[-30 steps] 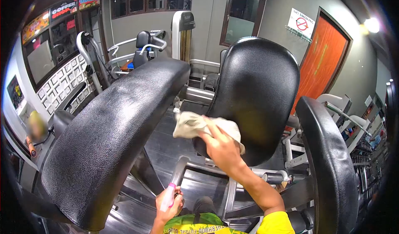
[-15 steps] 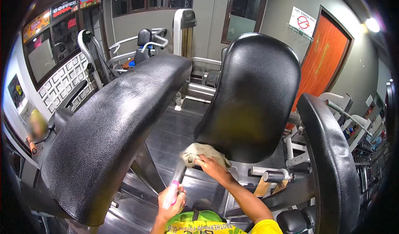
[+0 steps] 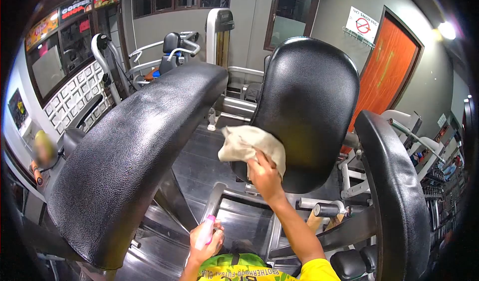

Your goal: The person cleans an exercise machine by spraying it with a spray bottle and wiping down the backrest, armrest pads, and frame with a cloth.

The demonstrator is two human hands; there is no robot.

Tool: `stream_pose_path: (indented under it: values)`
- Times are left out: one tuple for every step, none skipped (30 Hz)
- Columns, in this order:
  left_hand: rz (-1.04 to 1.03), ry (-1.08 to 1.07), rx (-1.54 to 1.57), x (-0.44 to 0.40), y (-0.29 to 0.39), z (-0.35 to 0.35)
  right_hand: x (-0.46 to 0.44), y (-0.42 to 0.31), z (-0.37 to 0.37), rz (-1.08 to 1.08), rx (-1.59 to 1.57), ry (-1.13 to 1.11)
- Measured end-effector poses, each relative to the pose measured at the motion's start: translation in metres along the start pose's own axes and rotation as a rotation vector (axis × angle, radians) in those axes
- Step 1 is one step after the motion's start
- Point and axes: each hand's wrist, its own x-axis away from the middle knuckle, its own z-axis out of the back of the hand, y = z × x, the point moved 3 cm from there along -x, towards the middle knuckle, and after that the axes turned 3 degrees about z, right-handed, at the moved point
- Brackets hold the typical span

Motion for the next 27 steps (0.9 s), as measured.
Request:
stream_pose_path:
  values:
    - [-0.001,-0.001,0.005,0.0,0.001,0.0,0.018,0.005,-0.015,-0.023,-0.046,-0.105]
    - [0.001,-0.002,0.004,0.001,0.001,0.0,0.037,0.007,-0.026,-0.047,-0.09,-0.211]
    - [0.004,0.006,0.029,0.001,0.001,0.0,0.051,0.003,-0.028,-0.063,-0.102,-0.222]
    - [0.007,0.015,0.055,0.002,0.001,0.001,0.066,-0.001,-0.03,-0.076,-0.115,-0.233]
    - [0.006,0.019,0.055,0.002,0.002,0.001,0.085,0.0,-0.037,-0.068,-0.056,-0.321]
    - [0.011,0.017,0.046,0.003,0.004,0.001,0.101,0.002,-0.04,-0.064,-0.06,-0.323]
    - [0.015,0.015,0.037,0.003,0.005,0.002,0.108,0.0,-0.039,-0.025,-0.061,-0.35]
    - [0.015,0.02,0.036,0.003,0.005,0.002,0.112,-0.001,-0.04,0.014,-0.062,-0.378]
    - [0.018,0.018,0.037,0.004,0.005,0.003,0.111,-0.001,-0.038,0.058,-0.139,-0.248]
    - [0.019,0.013,0.039,0.003,0.005,0.003,0.102,0.001,-0.034,0.059,-0.138,-0.248]
    - [0.017,0.011,0.041,0.002,0.007,0.003,0.087,0.002,-0.024,0.096,-0.234,-0.117]
    - [0.016,0.009,0.046,0.001,0.011,0.003,0.072,0.003,-0.012,0.131,-0.327,0.014]
    - [0.015,0.007,0.051,0.0,0.013,0.002,0.057,0.001,0.002,0.121,-0.241,0.023]
    - [0.014,0.005,0.051,0.0,0.012,0.003,0.032,0.001,0.014,0.18,-0.318,0.114]
    - [0.006,0.002,0.051,-0.001,0.011,0.003,0.005,0.002,0.025,0.198,-0.265,0.206]
    - [-0.002,-0.001,0.052,-0.001,0.01,0.003,-0.018,0.002,0.036,0.215,-0.212,0.296]
    - [-0.003,-0.001,0.051,-0.001,0.011,0.003,-0.037,0.0,0.045,0.157,-0.188,0.296]
    - [-0.013,0.005,0.053,-0.001,0.013,0.004,-0.051,0.003,0.046,0.128,0.055,0.256]
    - [-0.024,0.011,0.054,-0.002,0.014,0.004,-0.065,0.006,0.039,0.086,0.105,0.155]
    - [-0.026,0.011,0.053,-0.002,0.014,0.004,-0.074,0.005,0.03,0.045,0.154,0.056]
    - [-0.027,0.015,0.057,-0.002,0.013,0.004,-0.073,0.001,0.026,0.065,0.101,-0.003]
    - [-0.026,0.016,0.062,-0.002,0.013,0.005,-0.069,-0.003,0.021,0.084,0.051,-0.062]
    - [-0.029,0.014,0.062,-0.003,0.012,0.005,-0.057,-0.004,0.008,0.081,-0.017,-0.075]
    - [-0.022,0.026,0.073,-0.003,0.012,0.005,-0.047,-0.005,-0.002,0.101,-0.074,-0.077]
    - [-0.013,0.036,0.085,-0.002,0.012,0.006,-0.031,-0.006,-0.014,0.098,-0.066,-0.126]
    - [-0.011,0.035,0.087,-0.002,0.012,0.005,-0.011,-0.006,-0.025,0.095,-0.058,-0.175]
    - [0.003,0.035,0.114,-0.003,0.013,0.006,0.008,-0.005,-0.034,0.105,-0.096,-0.249]
